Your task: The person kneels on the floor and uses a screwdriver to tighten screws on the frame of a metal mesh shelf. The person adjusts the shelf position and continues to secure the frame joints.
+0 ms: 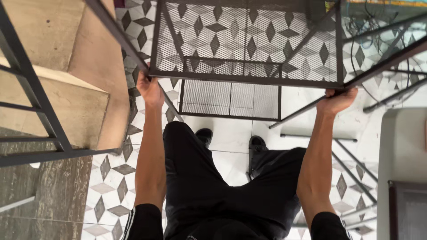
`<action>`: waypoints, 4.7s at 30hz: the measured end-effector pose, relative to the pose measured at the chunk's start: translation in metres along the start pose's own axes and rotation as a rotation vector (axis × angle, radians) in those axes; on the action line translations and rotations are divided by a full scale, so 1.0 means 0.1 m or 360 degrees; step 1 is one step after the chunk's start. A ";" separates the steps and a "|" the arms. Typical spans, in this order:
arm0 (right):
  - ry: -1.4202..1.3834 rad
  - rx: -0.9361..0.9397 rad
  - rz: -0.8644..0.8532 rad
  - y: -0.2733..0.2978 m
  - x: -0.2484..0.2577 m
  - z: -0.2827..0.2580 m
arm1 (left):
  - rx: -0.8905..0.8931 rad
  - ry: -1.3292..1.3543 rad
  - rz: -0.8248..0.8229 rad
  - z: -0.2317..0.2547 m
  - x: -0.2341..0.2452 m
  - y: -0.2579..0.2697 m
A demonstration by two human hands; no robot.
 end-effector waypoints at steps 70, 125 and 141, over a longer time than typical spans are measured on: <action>0.1648 -0.0175 0.0774 1.89 0.34 -3.66 | -0.0528 -0.1364 -0.2606 -0.50 -7.96 4.63; 0.0691 -0.0981 -0.0414 2.51 -2.90 -0.42 | -0.0132 -0.0263 -0.0110 1.71 -1.21 1.20; 0.0375 -0.1532 -0.0363 2.74 -3.46 1.59 | 0.0200 -0.1195 -0.0248 1.20 0.02 0.14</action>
Point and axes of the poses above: each hand's wrist, its own y-axis away from the middle knuckle, its own x-axis out of the back of the hand, z = x × y, the point moved 4 cm from there along -y, towards the middle knuckle, and after that the axes turned 3 degrees about -z, right-handed, at the moved point
